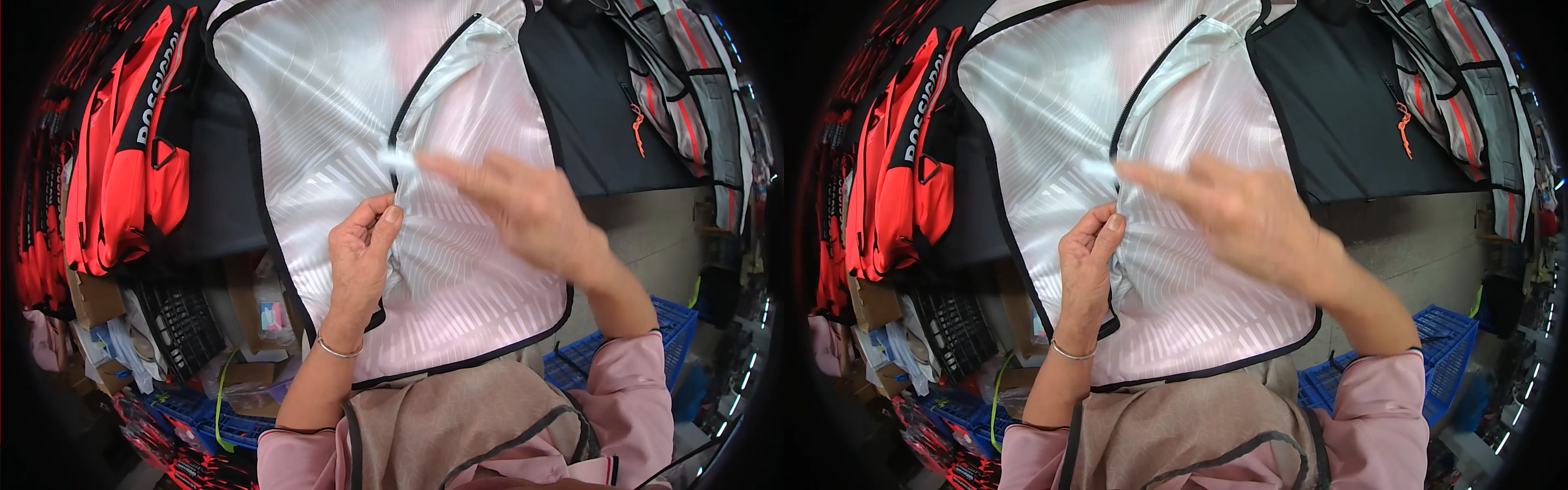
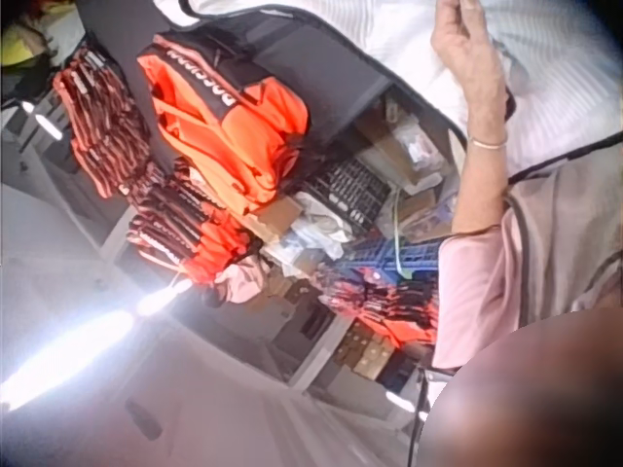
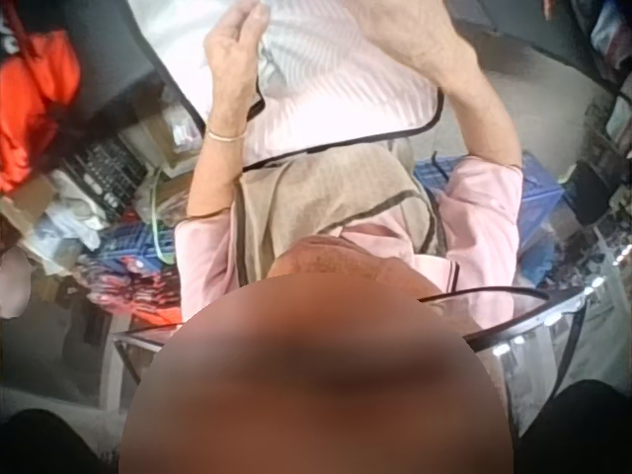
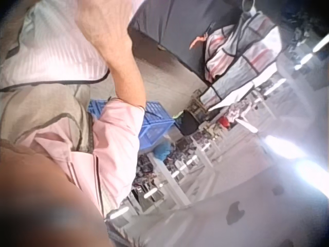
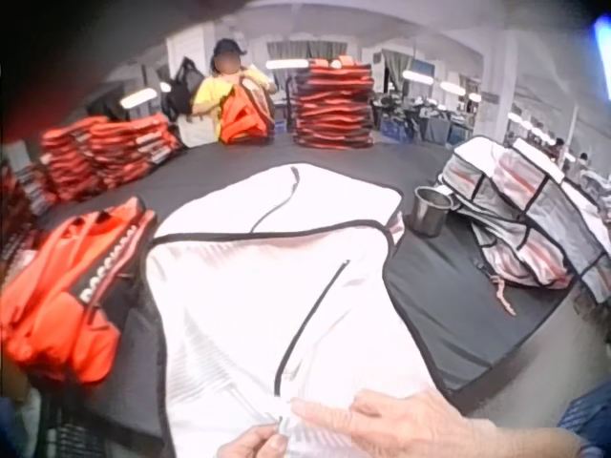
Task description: Use a toothbrush to scrub and clean the zipper of a large sports bag.
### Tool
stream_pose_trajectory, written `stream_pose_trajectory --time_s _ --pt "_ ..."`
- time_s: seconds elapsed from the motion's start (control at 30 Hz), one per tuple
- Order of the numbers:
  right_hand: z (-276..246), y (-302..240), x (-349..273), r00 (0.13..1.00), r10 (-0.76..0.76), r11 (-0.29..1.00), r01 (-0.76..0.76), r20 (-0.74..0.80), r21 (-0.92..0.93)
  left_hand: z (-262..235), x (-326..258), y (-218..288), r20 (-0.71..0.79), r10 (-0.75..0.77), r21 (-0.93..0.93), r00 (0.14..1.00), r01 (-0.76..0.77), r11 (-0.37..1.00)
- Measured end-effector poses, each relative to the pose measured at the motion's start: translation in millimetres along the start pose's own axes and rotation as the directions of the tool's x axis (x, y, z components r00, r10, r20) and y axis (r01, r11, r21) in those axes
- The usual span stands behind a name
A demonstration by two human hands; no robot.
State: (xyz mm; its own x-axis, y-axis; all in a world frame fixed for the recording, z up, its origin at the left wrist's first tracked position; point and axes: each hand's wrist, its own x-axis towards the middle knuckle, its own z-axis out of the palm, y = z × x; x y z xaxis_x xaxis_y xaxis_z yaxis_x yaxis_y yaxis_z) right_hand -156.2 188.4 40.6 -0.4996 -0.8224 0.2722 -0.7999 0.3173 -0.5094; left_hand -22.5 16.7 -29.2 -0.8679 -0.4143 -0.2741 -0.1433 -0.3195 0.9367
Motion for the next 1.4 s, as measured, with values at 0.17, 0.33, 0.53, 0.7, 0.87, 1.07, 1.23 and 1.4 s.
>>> stream_pose_trajectory --time_s 0.17,0.33,0.53,0.7,0.87,1.07,1.23,1.4 --pt "26.8 -25.0 -47.0 0.985 0.108 0.962 -0.069 0.134 -0.266 -2.8 -0.3 4.0 0.067 -0.021 -0.055 0.998 0.025 0.998" --pt "46.5 -20.7 -34.1 0.993 0.108 0.939 -0.083 0.057 -0.335 -8.2 0.5 3.2 0.111 -0.063 -0.045 0.992 0.069 0.997" --pt "49.8 -22.1 -31.5 0.994 0.09 0.964 -0.073 0.057 -0.254 -13.1 2.0 -3.8 0.116 -0.087 -0.089 0.989 0.097 0.991" --pt "55.4 -2.1 -23.1 0.986 0.168 0.951 -0.164 -0.005 -0.263 -3.1 1.5 7.9 0.088 -0.132 -0.189 0.987 0.147 0.971" --pt "50.4 -22.6 -32.5 0.987 0.114 0.952 -0.076 0.115 -0.295 -18.5 3.2 -4.3 0.114 -0.109 -0.112 0.987 0.122 0.986" --pt "50.6 -0.9 -13.9 0.983 0.186 0.954 -0.178 0.007 -0.24 -3.7 2.1 7.2 0.089 -0.134 -0.194 0.987 0.149 0.97" --pt "41.6 -19.9 -26.4 0.983 0.155 0.967 -0.131 0.097 -0.218 -13.4 2.4 -3.6 0.076 -0.121 -0.172 0.99 0.133 0.976" --pt "53.2 2.1 -21.1 0.986 0.169 0.942 -0.159 0.006 -0.294 -4.3 2.7 9.4 0.088 -0.158 -0.228 0.983 0.175 0.958"
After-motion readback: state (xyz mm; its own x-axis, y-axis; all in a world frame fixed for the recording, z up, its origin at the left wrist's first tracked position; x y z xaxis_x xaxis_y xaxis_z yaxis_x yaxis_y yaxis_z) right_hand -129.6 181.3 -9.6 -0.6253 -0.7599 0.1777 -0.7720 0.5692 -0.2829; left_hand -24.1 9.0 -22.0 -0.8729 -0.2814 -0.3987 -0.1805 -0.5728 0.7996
